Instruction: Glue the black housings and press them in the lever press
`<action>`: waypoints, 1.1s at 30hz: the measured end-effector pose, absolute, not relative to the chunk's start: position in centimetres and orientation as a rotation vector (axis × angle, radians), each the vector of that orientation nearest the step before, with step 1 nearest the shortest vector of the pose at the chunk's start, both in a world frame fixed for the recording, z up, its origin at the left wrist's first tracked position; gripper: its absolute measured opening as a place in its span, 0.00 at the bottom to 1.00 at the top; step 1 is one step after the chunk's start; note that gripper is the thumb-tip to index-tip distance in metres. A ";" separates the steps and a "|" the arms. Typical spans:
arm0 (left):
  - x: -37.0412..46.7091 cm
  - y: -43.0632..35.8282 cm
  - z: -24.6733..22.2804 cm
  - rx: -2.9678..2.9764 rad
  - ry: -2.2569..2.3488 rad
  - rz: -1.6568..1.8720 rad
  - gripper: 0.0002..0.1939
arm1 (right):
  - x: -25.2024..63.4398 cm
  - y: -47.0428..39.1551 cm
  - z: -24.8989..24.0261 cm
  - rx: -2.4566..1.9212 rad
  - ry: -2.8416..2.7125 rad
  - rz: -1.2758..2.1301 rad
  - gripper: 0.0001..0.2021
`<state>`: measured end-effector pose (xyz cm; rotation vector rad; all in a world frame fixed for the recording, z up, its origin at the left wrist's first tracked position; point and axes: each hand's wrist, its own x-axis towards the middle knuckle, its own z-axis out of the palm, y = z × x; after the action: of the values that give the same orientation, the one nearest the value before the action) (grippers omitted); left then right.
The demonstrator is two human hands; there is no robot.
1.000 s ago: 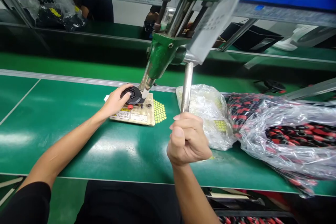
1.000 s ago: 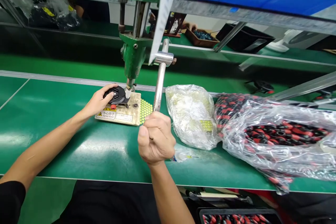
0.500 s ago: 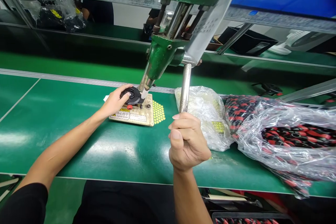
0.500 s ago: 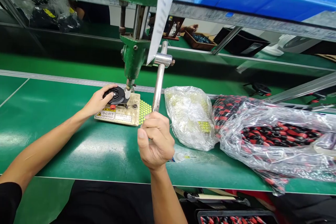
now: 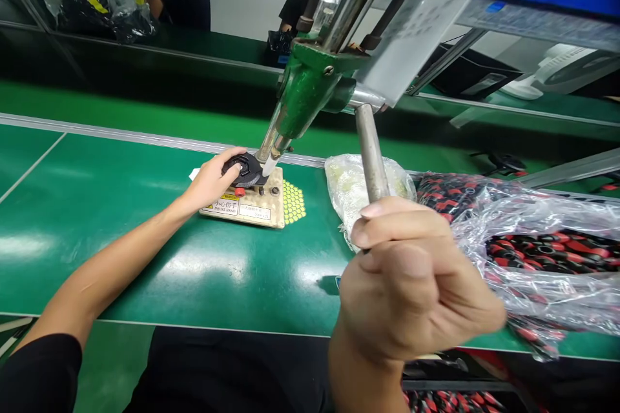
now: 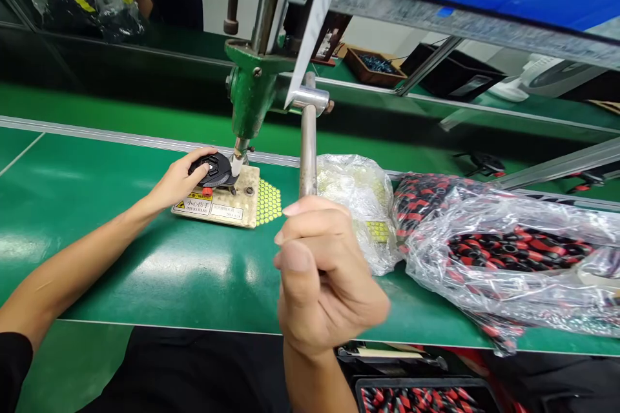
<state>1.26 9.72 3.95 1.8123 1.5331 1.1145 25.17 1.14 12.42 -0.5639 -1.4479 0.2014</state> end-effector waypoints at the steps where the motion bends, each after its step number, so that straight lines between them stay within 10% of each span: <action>1: 1.3 9.7 4.0 1.808 1.537 1.111 0.28 | 25.0 1.0 13.1 -0.568 -1.423 0.219 0.18; 22: 1.0 9.6 4.1 1.540 1.500 1.087 0.27 | 25.2 2.4 8.7 -0.449 -1.462 0.099 0.04; 29: 0.1 10.1 5.5 1.437 1.467 1.120 0.28 | 25.2 1.7 12.2 -0.448 -1.344 0.223 0.28; 33: -2.0 8.9 8.3 1.658 1.417 1.094 0.26 | 24.3 0.4 7.8 -0.578 -1.046 0.329 0.21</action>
<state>-2.01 8.95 8.28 1.6584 1.4166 1.0939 24.33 0.43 7.83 -0.5782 -1.0462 0.3286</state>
